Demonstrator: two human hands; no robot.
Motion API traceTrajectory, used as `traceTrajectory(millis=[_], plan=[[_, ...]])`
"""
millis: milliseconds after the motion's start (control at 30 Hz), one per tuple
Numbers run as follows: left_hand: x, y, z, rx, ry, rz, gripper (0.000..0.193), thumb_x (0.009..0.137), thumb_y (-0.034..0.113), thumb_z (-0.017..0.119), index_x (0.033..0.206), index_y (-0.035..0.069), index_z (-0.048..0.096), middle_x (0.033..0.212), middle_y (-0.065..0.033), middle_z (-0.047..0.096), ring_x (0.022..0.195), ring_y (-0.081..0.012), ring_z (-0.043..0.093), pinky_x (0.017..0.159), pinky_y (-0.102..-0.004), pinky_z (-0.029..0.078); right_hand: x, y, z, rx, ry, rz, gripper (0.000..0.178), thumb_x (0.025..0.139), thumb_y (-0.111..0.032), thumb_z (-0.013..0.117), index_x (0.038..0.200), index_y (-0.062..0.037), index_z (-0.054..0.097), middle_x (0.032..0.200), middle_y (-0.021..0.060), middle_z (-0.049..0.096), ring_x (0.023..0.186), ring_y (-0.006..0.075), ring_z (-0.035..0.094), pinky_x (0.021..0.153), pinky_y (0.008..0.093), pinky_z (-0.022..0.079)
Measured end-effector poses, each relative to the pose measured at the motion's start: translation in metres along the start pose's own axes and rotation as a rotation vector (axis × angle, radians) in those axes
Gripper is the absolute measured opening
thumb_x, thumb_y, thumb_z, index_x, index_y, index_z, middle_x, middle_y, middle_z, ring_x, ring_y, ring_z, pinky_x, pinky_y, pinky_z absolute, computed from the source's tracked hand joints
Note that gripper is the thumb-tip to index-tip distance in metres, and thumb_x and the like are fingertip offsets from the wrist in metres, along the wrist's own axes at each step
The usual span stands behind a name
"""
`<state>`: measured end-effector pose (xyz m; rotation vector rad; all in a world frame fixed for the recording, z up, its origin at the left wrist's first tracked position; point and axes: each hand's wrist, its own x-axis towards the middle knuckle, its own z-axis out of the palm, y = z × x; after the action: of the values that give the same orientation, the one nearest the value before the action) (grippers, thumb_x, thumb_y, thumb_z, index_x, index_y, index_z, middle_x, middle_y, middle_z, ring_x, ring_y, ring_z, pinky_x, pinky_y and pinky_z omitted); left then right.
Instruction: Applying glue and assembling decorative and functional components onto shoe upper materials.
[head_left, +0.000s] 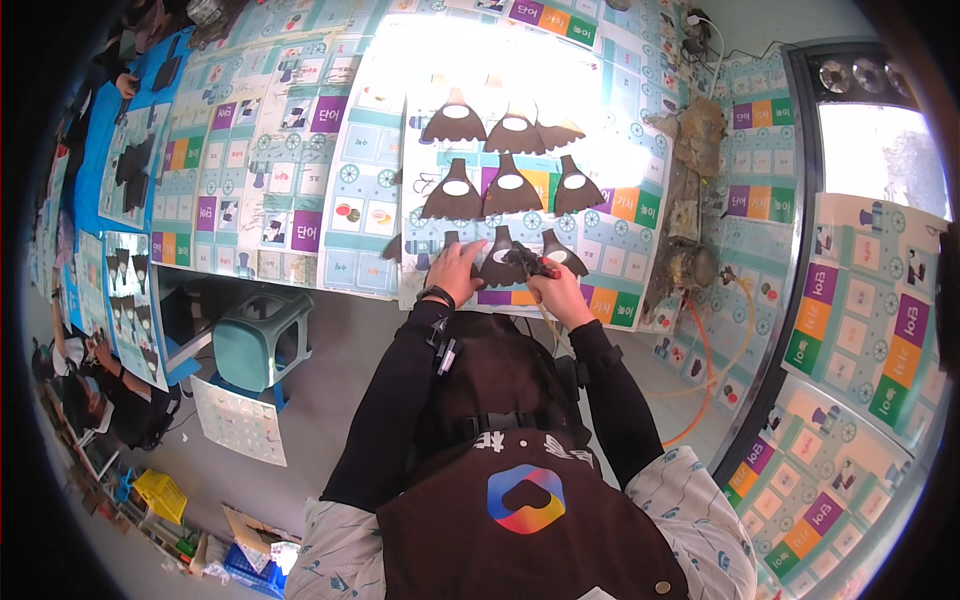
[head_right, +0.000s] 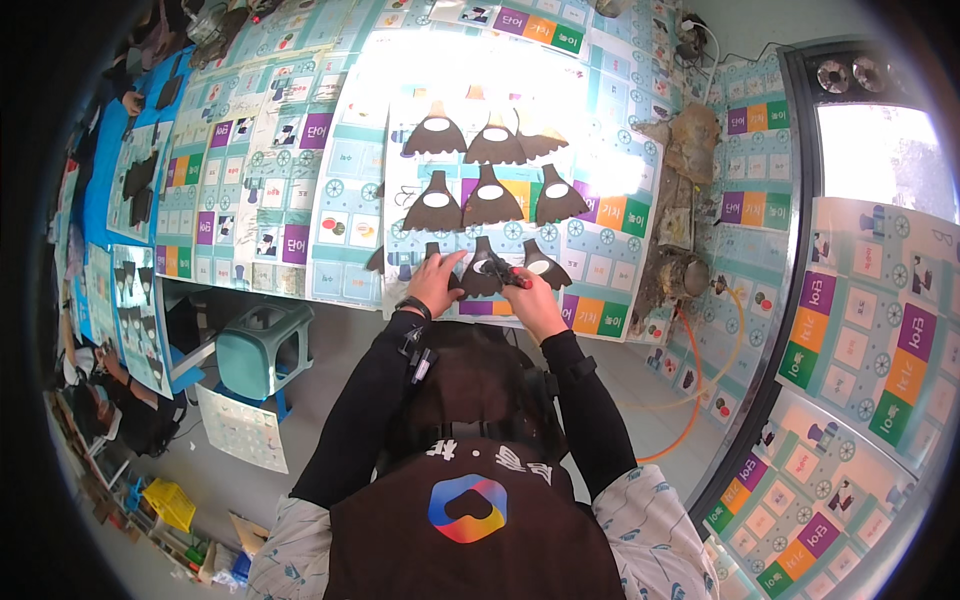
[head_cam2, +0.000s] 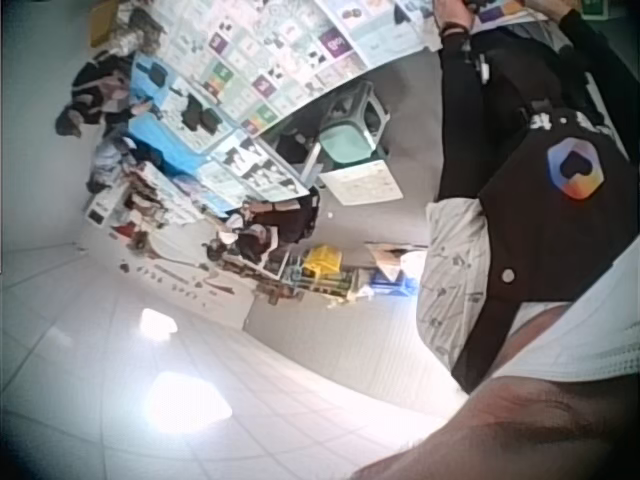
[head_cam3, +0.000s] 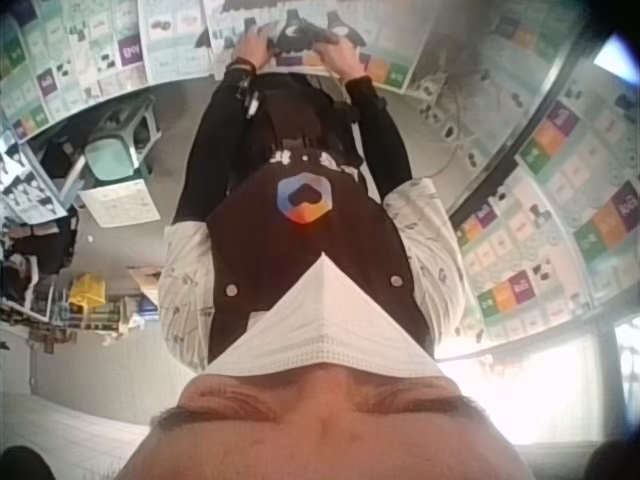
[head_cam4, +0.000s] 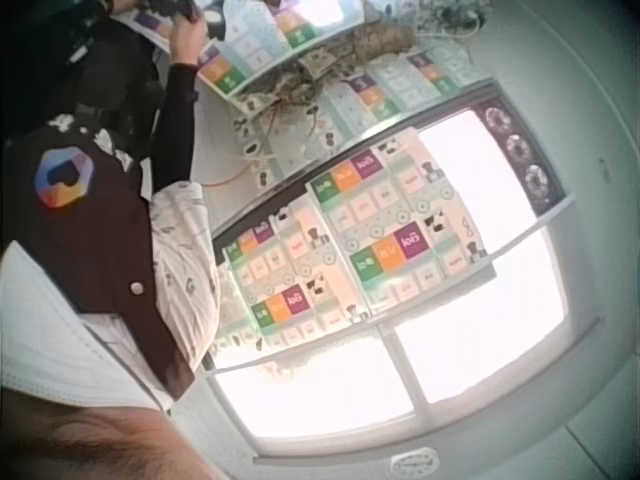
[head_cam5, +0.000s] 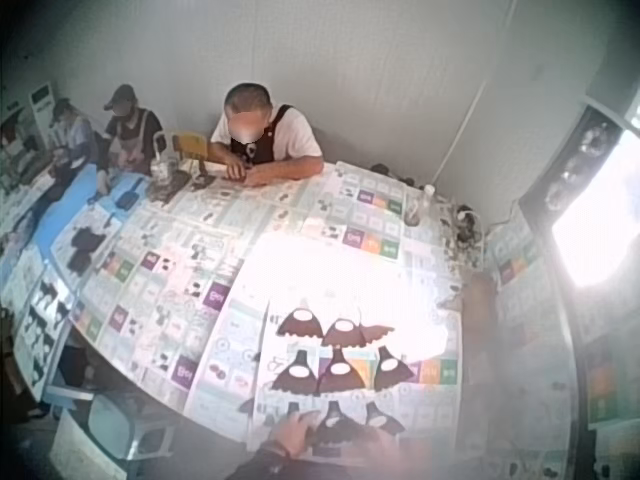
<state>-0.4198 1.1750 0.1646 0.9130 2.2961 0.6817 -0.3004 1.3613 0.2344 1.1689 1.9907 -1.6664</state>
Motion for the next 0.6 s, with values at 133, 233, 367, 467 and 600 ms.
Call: traceTrajectory(millis=[133,233,367,467,600], plan=[[-0.001,-0.002,0.0,-0.006,-0.015,-0.017,0.076,0.071,0.015,0.079,0.137,0.024,0.043,0.107,-0.0119,0.051,0.105,-0.0328,0.054,0.089,-0.0426,0.046,-0.005,-0.008,0.001,-0.126,-0.03,-0.009,0.034,0.075,-0.014,0.063,0.104,0.0037,0.062,0.074,0.0166,0.062,0.068,0.024,0.059,0.067,0.0338,0.047],[0.001,0.003,-0.002,0.001,-0.014,-0.007,0.076,0.071,0.015,0.079,0.137,0.024,0.043,0.108,-0.012,0.051,0.106,-0.0328,0.054,0.09,-0.0424,0.046,0.001,0.006,-0.003,-0.076,0.031,-0.005,0.035,0.074,-0.014,0.063,0.104,0.0037,0.062,0.079,0.0193,0.064,0.076,0.0293,0.062,0.073,0.035,0.048],[0.0,0.001,-0.002,-0.002,-0.027,-0.025,0.076,0.071,0.015,0.079,0.137,0.024,0.043,0.109,-0.0124,0.051,0.107,-0.0328,0.054,0.09,-0.0422,0.046,-0.004,-0.005,-0.004,-0.115,-0.019,0.005,0.035,0.074,-0.014,0.063,0.104,0.0034,0.062,0.079,0.0189,0.064,0.075,0.0286,0.062,0.073,0.0349,0.048],[-0.001,0.001,-0.002,-0.013,-0.023,-0.024,0.076,0.071,0.015,0.079,0.137,0.024,0.043,0.109,-0.0124,0.051,0.107,-0.0329,0.054,0.091,-0.0423,0.045,-0.008,-0.006,-0.006,-0.178,0.034,-0.019,0.034,0.074,-0.014,0.063,0.103,0.0036,0.062,0.077,0.0173,0.063,0.071,0.0258,0.059,0.071,0.0342,0.047],[0.001,0.003,-0.003,-0.004,-0.021,-0.008,0.075,0.072,0.015,0.079,0.137,0.024,0.043,0.109,-0.0123,0.051,0.107,-0.0328,0.053,0.091,-0.0424,0.045,-0.002,0.002,-0.012,-0.087,0.018,0.019,0.033,0.073,-0.014,0.062,0.101,0.0035,0.062,0.073,0.0157,0.062,0.069,0.024,0.058,0.07,0.0342,0.047]])
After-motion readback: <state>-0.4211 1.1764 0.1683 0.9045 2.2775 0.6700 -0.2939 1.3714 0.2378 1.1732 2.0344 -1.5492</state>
